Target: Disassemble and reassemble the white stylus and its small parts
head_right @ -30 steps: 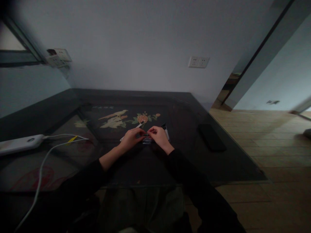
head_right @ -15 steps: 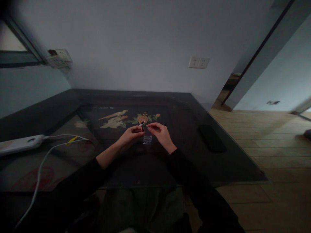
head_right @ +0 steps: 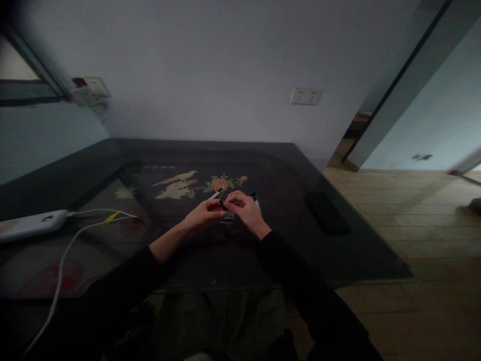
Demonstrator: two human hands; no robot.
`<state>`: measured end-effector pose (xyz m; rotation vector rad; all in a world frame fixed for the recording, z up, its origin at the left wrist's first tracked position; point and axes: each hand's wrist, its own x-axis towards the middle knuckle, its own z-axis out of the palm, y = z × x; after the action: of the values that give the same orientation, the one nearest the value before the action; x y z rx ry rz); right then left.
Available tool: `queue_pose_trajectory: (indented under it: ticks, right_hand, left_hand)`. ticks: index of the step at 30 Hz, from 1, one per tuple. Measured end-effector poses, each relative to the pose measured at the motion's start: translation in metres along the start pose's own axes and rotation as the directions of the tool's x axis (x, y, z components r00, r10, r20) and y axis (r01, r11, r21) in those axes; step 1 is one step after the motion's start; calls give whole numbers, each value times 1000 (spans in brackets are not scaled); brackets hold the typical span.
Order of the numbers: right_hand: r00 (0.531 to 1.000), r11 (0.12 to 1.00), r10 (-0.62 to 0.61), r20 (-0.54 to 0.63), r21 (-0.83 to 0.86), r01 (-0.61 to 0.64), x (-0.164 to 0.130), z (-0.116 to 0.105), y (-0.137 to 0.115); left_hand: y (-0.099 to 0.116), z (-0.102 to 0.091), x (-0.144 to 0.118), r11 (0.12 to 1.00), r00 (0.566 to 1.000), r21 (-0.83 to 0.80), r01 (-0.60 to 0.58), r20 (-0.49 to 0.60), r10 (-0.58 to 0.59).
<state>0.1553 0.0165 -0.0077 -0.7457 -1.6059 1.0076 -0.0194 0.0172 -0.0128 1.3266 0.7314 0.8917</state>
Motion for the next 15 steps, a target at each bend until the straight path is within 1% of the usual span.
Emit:
queue_pose_trajectory:
  ticks: [2, 4, 6, 8, 11, 13, 15]
  right_hand:
    - [1000, 994, -9, -29, -105, 5, 1, -3, 1]
    - [998, 968, -35, -58, -251, 19, 2, -6, 1]
    - [996, 911, -68, -59, -411, 38, 2, -8, 1]
    - [997, 839, -77, -27, -542, 50, 1, -9, 0]
    - [998, 755, -50, 29, -654, 57, 0, -9, -2]
    - [998, 716, -36, 57, -695, 65, -1, -8, -3]
    - [996, 688, -33, 82, -721, 82, -2, -7, -3]
  left_hand:
    - [3, -4, 0, 990, 999, 136, -45, 17, 43]
    - [6, -8, 0, 949, 993, 296, -107, -11, 115]
    - [9, -10, 0, 871, 973, 463, -163, -72, 220]
    - [9, -10, -1, 771, 942, 603, -207, -91, 323]
    - [6, -9, -2, 621, 906, 737, -267, -29, 423]
    - [3, -10, -2, 533, 893, 793, -294, 29, 449]
    - [0, -11, -2, 468, 890, 830, -302, 70, 450]
